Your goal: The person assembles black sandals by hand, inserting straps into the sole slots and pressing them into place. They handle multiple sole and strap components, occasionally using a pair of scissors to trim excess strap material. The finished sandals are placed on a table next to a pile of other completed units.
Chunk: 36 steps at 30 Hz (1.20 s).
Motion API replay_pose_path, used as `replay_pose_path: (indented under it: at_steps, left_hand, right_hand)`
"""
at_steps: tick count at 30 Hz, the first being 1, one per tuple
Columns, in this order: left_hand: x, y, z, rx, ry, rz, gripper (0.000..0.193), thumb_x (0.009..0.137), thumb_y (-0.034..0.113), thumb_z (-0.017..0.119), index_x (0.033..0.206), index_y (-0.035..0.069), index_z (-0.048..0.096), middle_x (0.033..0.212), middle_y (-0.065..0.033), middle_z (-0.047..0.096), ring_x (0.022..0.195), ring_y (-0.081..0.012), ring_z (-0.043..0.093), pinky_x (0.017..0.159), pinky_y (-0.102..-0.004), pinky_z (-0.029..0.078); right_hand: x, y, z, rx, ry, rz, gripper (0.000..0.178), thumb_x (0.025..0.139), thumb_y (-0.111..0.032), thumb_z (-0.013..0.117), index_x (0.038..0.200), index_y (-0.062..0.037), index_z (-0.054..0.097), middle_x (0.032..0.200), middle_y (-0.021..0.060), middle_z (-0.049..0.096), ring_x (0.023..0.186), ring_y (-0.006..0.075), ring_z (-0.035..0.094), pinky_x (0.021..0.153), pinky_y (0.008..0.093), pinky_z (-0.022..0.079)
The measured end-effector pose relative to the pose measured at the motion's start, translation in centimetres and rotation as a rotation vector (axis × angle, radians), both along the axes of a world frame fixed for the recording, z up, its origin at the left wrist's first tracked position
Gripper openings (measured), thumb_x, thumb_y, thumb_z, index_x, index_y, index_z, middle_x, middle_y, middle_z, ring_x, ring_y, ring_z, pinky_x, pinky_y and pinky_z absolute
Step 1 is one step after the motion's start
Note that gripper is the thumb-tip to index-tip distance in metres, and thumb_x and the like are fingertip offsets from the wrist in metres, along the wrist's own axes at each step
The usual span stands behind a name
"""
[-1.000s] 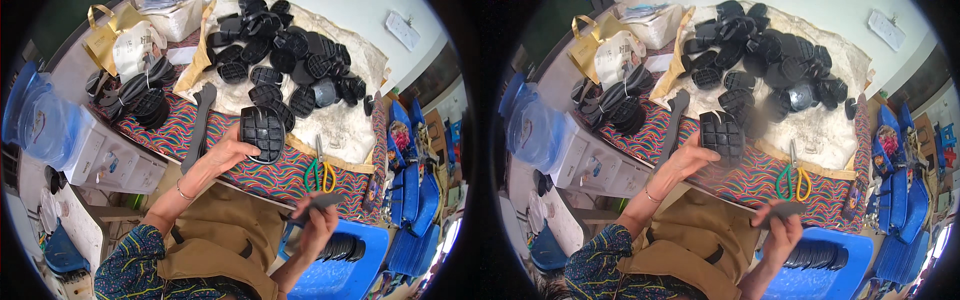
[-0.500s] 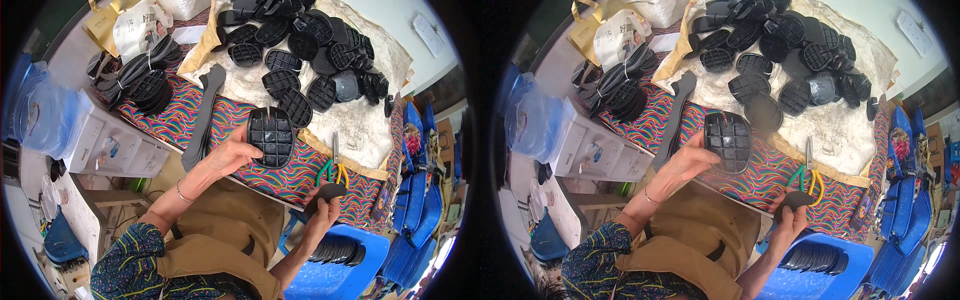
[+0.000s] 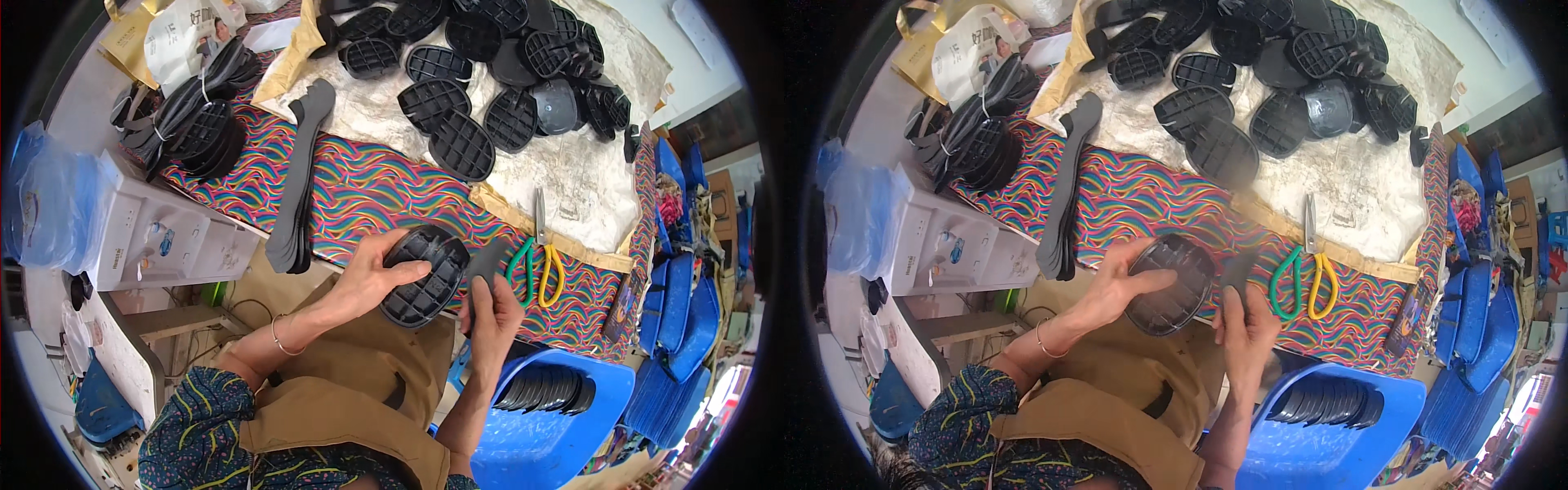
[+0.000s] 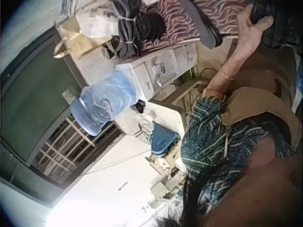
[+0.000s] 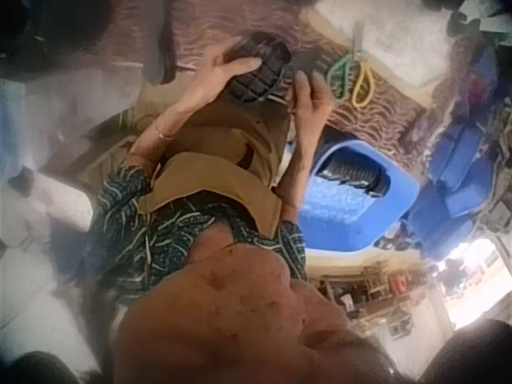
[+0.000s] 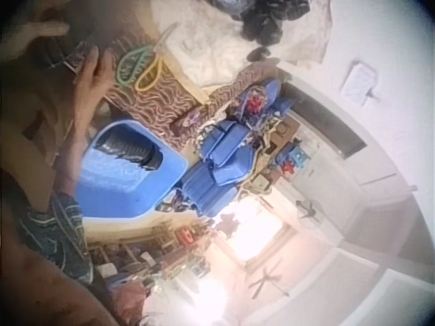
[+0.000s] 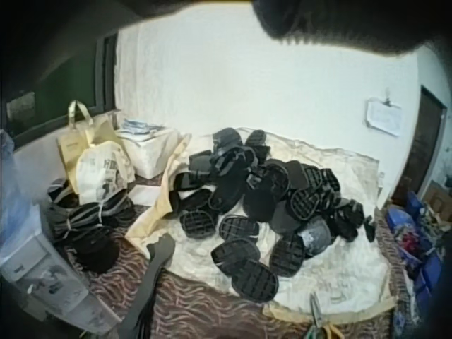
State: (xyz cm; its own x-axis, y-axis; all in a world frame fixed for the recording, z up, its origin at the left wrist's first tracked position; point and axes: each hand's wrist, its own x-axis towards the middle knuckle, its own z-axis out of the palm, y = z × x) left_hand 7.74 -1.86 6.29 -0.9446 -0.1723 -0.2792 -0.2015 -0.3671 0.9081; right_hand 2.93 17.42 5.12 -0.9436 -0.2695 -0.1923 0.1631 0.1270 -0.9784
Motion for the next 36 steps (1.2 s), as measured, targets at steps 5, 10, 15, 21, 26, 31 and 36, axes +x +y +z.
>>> replay_pose_path:
  at_steps: [5,10,15,21,26,31,36]
  left_hand:
    - [-0.1,0.5,-0.5,-0.034,-0.037,-0.001,0.036,0.087,0.007,0.069,0.120,-0.003,0.059,0.105,-0.0063,0.069,0.094,-0.0110,0.063,0.084,-0.0277,0.051]
    - [-0.6,0.8,-1.2,-0.139,-0.028,-0.039,0.037,0.088,0.007,0.067,0.122,-0.005,0.057,0.107,-0.0062,0.067,0.096,-0.0104,0.060,0.086,-0.0274,0.050]
    - [-1.1,1.1,-0.7,-0.125,-0.040,-0.055,0.037,0.088,0.006,0.067,0.122,-0.005,0.057,0.106,-0.0061,0.065,0.097,-0.0100,0.059,0.085,-0.0268,0.049]
    - [-1.2,1.3,-0.9,-0.138,-0.025,-0.057,0.037,0.088,0.007,0.066,0.121,-0.005,0.057,0.107,-0.0061,0.065,0.097,-0.0103,0.058,0.086,-0.0271,0.049]
    - [-1.4,1.4,-0.5,-0.075,-0.043,-0.081,0.037,0.088,0.007,0.065,0.122,-0.004,0.056,0.107,-0.0062,0.065,0.098,-0.0108,0.058,0.086,-0.0273,0.049]
    - [-1.5,1.5,-0.2,-0.095,-0.066,-0.073,0.036,0.088,0.006,0.064,0.122,-0.005,0.056,0.105,-0.0070,0.064,0.096,-0.0121,0.060,0.085,-0.0279,0.049]
    - [-1.3,1.5,-0.3,-0.091,-0.055,-0.075,0.036,0.088,0.007,0.065,0.122,-0.004,0.057,0.106,-0.0043,0.064,0.096,-0.0105,0.058,0.086,-0.0270,0.048]
  right_hand:
    - [0.1,-1.1,-1.4,0.066,0.069,-0.021,0.019,0.101,-0.008,0.052,0.109,0.0027,0.066,0.063,-0.0019,0.054,0.049,0.0024,0.045,0.042,0.0193,0.033]
    - [0.1,-1.5,-1.1,0.090,0.080,-0.022,0.024,0.101,-0.008,0.052,0.117,0.0033,0.065,0.068,-0.0026,0.056,0.051,0.0018,0.045,0.043,0.0193,0.034]
    - [0.2,-1.3,-1.1,0.099,0.074,-0.028,0.030,0.100,-0.006,0.052,0.127,0.0006,0.063,0.071,-0.0018,0.058,0.053,0.0022,0.046,0.046,0.0200,0.036]
    - [0.2,-1.0,-1.0,0.140,0.117,-0.021,0.035,0.099,-0.004,0.053,0.133,-0.0023,0.059,0.069,0.0014,0.059,0.053,0.0043,0.050,0.047,0.0221,0.040]
    - [0.4,-0.8,-1.2,0.165,0.178,-0.035,0.036,0.098,-0.002,0.053,0.133,-0.0013,0.059,0.069,0.0021,0.058,0.053,0.0047,0.050,0.048,0.0226,0.040]
    - [0.7,-0.7,-1.3,0.199,0.187,-0.037,0.036,0.098,-0.002,0.052,0.133,-0.0006,0.059,0.067,0.0024,0.056,0.054,0.0049,0.050,0.048,0.0233,0.039]
    - [1.1,-0.9,-1.5,0.261,0.264,-0.050,0.035,0.099,-0.002,0.051,0.133,-0.0005,0.059,0.067,0.0021,0.056,0.053,0.0050,0.048,0.047,0.0235,0.038]
